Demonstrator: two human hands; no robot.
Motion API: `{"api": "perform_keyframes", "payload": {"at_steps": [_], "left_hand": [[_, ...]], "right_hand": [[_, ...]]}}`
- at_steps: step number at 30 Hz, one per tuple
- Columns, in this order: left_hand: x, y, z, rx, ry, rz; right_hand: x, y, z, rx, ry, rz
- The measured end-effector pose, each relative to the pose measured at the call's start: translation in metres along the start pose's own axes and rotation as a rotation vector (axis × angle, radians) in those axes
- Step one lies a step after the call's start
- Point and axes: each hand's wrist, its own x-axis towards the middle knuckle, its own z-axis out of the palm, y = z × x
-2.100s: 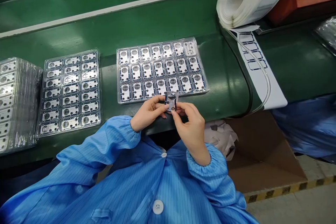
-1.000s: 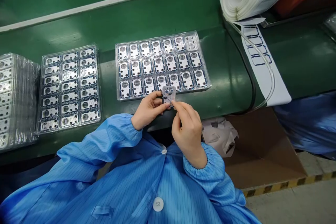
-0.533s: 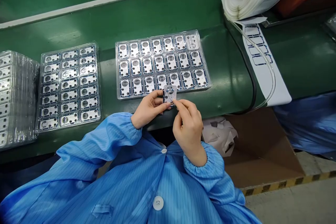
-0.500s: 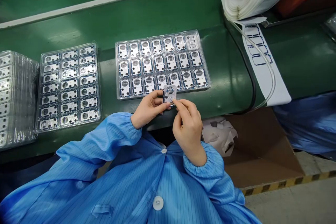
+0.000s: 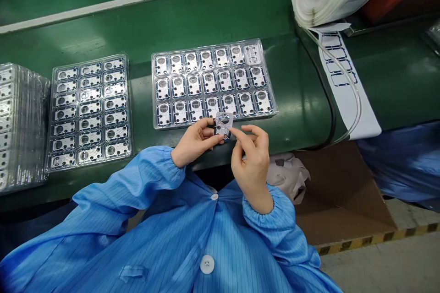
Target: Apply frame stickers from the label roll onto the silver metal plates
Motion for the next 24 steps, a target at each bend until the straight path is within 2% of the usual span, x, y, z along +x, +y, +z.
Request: {"api": "perform_keyframes", "payload": {"at_steps": [6, 12, 14, 17, 21, 24], "left_hand": [[-0.002, 0.005, 0.000, -0.010, -0.023, -0.006], [-0.002, 0.002, -0.001, -0.004, -0.055, -0.011], [-0.002, 0.001, -0.001, 0.006, -0.058, -0.015], [-0.003, 0.000, -0.002, 0.016, -0.053, -0.026], [-0.003, 0.000, -0.003, 0.025, -0.048, -0.014], [-0.003, 0.000, -0.003, 0.038, -0.041, -0.022]], "right_hand": [[-0.001, 0.004, 0.003, -0.029, 0.011, -0.037], [-0.002, 0.014, 0.007, -0.294, 0.065, -0.117], [0.000, 0.016, 0.007, -0.295, 0.082, -0.096], [0.003, 0.014, 0.004, -0.097, 0.054, 0.004], [0.005, 0.008, 0.002, 0.202, -0.097, 0.233], [0.006, 0.006, 0.003, 0.351, -0.139, 0.387]]}}
